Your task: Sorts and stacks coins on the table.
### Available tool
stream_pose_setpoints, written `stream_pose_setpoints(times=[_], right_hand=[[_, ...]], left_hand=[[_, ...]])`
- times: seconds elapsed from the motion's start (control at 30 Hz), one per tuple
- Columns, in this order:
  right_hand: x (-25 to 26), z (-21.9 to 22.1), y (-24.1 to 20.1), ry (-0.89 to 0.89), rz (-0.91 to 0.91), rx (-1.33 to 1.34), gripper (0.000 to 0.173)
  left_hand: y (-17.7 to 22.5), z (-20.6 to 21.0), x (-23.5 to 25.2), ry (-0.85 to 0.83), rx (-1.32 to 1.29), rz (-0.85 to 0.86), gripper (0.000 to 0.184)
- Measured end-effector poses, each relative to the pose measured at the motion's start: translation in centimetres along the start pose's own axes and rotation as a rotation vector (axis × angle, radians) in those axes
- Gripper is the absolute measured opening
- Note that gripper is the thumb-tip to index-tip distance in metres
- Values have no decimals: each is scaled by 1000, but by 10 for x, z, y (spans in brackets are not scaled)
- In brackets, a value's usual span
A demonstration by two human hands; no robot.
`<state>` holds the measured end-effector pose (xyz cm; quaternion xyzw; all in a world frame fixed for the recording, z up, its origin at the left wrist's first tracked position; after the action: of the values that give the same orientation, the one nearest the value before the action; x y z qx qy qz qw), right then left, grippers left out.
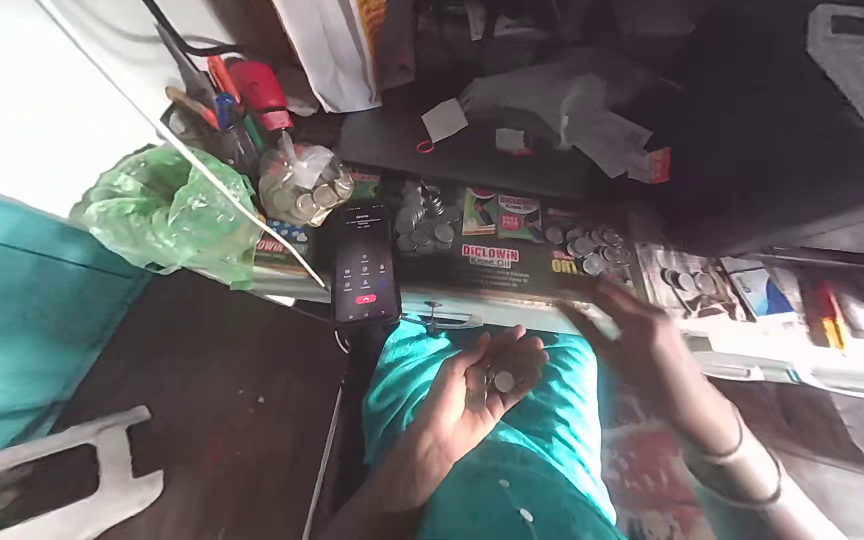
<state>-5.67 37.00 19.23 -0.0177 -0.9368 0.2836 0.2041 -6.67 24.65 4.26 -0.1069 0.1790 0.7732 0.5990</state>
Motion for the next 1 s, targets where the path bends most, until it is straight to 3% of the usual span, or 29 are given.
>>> stream_pose_setpoints(times=[0.07,0.17,0.47,0.57,0.7,0.8,1.0], right_hand=[[-17,35,-29,-153,-106,183,25],[-33,73,-51,-253,-253,132,24],[-41,86,-65,-235,-554,-91,22],[-42,86,-58,-162,-592,-43,18],[-36,82,-36,-78,-429,143,15],[-28,71,-15,-17,-140,433,15],[-35,89,28,-37,722,1683,27]], left_hand=[[0,1,1,14,7,8,47],[-4,3,5,-52,-20,-16,50],[-8,1,9,-67,-136,-44,47],[-10,-2,8,-35,-161,-38,40],[-4,-3,7,8,-68,21,42],[-3,-5,7,59,-48,18,40],[-3,-9,10,121,-113,2,43]])
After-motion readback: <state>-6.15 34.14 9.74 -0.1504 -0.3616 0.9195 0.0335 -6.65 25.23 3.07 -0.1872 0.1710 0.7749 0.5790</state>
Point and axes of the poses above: each hand's wrist, its own x-axis towards the middle knuckle, its own z-axis out of the palm, y = z × x, the point moved 10 cm from there along x, towards the middle knuckle, and after that the axes turned 9 degrees about x, right-handed, at the moved point
